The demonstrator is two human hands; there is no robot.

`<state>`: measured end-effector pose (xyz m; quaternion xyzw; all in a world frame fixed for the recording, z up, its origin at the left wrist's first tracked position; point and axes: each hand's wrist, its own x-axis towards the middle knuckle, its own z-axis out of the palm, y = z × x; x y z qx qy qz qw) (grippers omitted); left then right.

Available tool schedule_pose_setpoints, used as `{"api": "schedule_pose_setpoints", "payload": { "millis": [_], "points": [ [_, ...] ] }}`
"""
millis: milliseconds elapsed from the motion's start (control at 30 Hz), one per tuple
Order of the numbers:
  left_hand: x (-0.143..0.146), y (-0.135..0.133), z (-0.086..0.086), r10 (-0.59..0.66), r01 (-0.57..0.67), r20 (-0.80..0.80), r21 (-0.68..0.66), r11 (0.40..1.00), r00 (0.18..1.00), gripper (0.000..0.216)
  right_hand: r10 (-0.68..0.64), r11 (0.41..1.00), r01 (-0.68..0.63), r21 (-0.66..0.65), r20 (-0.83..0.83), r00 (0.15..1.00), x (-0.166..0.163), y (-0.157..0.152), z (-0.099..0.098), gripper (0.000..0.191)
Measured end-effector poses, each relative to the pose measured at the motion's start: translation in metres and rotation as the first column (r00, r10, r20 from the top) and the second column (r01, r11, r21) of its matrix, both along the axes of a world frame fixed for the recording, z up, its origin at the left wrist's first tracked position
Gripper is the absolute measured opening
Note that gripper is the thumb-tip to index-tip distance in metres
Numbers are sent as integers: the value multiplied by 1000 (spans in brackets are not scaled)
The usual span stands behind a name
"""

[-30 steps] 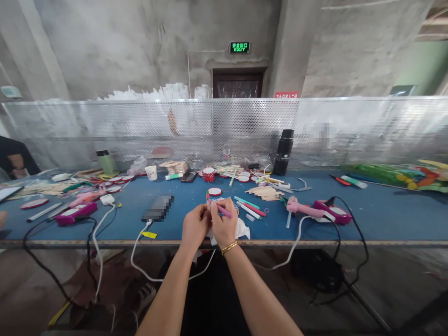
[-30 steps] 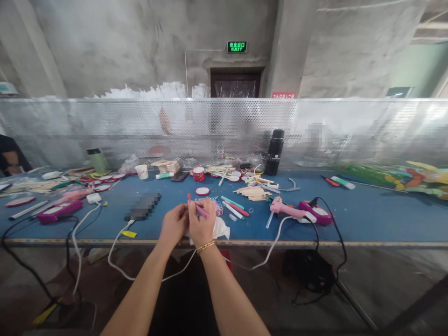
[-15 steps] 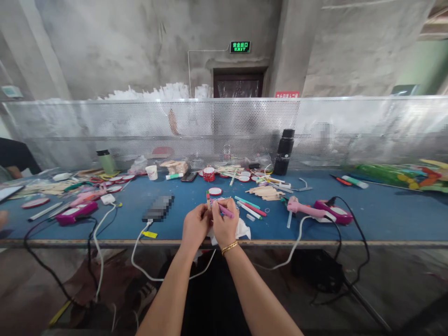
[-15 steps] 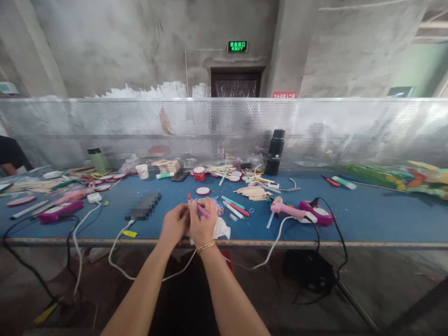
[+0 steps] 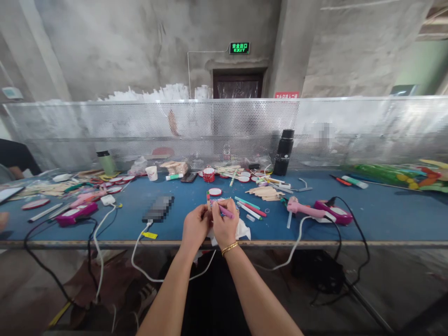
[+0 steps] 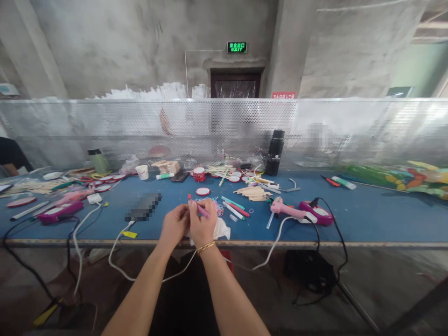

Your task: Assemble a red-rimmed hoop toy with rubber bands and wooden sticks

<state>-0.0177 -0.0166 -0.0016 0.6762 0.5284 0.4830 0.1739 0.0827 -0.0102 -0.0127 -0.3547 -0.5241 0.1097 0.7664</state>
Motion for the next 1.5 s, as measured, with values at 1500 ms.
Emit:
{"api": "schedule_pose_setpoints", "payload": {
  "millis": [1500],
  "points": [
    [-1, 1, -1, -13, 13, -5, 12, 1000, 1000, 31, 25, 1000, -25, 1, -6, 1000, 0, 0, 1, 23]
  ]
}}
